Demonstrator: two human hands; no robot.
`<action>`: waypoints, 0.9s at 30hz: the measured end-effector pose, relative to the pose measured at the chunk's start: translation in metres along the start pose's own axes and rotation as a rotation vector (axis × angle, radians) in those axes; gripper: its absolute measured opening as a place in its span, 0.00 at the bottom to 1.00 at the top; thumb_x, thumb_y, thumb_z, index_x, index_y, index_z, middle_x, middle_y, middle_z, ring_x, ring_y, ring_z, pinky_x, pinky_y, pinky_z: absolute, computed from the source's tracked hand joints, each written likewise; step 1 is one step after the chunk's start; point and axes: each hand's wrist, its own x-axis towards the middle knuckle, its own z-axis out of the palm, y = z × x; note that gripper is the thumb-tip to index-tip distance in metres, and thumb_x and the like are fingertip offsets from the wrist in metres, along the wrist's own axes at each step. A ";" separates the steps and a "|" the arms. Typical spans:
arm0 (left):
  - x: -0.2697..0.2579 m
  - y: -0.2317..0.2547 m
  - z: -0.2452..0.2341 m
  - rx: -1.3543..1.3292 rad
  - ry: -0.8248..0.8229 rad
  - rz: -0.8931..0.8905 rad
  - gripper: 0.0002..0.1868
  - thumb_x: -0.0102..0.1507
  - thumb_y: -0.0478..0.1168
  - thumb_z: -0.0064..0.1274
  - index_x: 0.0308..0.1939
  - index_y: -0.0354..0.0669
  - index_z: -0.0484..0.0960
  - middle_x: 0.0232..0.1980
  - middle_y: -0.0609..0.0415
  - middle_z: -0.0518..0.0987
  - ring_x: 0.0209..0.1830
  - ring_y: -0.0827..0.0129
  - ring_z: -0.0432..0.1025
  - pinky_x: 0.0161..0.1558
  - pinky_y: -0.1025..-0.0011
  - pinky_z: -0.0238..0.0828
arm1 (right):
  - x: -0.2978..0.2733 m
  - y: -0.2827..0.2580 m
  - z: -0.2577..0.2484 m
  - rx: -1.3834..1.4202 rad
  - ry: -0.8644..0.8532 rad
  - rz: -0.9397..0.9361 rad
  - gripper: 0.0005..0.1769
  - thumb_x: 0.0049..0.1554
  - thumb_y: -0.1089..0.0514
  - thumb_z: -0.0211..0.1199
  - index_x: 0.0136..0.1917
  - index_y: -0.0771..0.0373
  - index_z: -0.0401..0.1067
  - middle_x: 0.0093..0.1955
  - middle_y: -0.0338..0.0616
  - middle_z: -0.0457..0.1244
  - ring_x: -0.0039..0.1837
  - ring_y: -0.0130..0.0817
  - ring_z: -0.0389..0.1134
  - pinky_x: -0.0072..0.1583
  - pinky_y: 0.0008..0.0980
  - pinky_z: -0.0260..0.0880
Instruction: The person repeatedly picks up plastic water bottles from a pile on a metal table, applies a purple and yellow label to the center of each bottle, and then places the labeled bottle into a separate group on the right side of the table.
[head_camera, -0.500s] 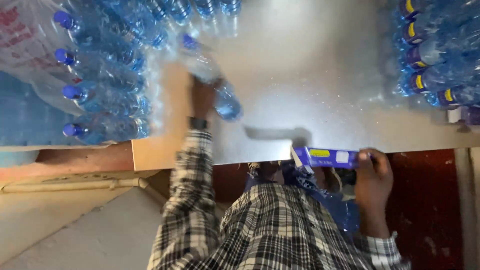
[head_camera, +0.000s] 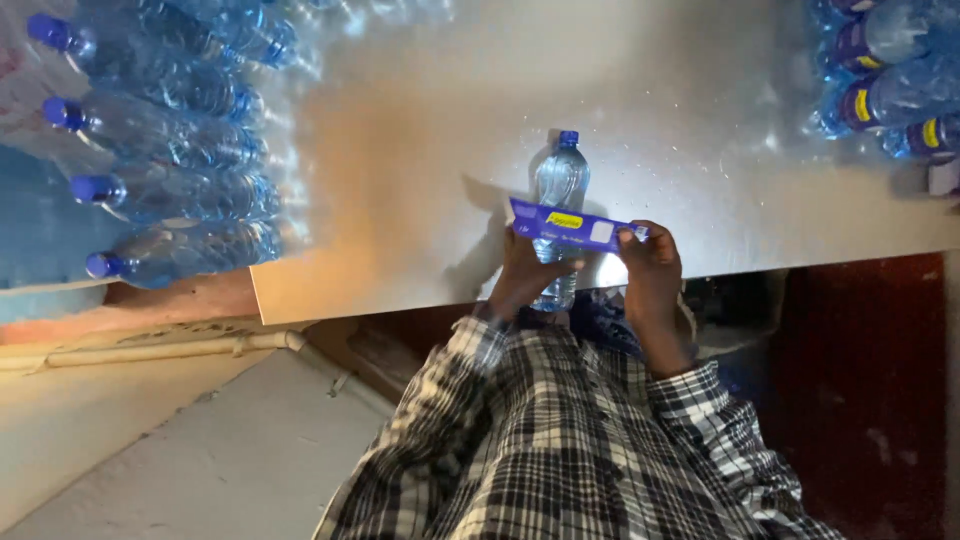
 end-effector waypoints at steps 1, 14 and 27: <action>-0.013 0.001 0.000 -0.340 0.039 0.034 0.59 0.54 0.54 0.73 0.85 0.45 0.62 0.85 0.38 0.61 0.86 0.35 0.57 0.81 0.37 0.55 | 0.000 0.010 -0.004 -0.080 -0.014 0.039 0.13 0.67 0.62 0.74 0.63 0.62 0.75 0.48 0.35 0.65 0.52 0.23 0.71 0.58 0.29 0.76; -0.063 -0.034 0.021 -0.805 0.464 -0.161 0.10 0.69 0.40 0.69 0.41 0.45 0.80 0.27 0.51 0.76 0.22 0.70 0.71 0.25 0.72 0.66 | -0.031 0.087 -0.044 0.040 -0.118 0.246 0.05 0.72 0.59 0.67 0.59 0.61 0.75 0.39 0.32 0.58 0.41 0.20 0.66 0.49 0.25 0.72; -0.079 0.045 0.019 -0.812 0.511 -0.157 0.09 0.67 0.40 0.70 0.42 0.52 0.82 0.36 0.61 0.77 0.37 0.76 0.68 0.43 0.68 0.68 | -0.025 0.101 -0.048 0.009 -0.169 0.262 0.10 0.75 0.54 0.64 0.58 0.63 0.73 0.39 0.34 0.55 0.40 0.21 0.60 0.47 0.28 0.67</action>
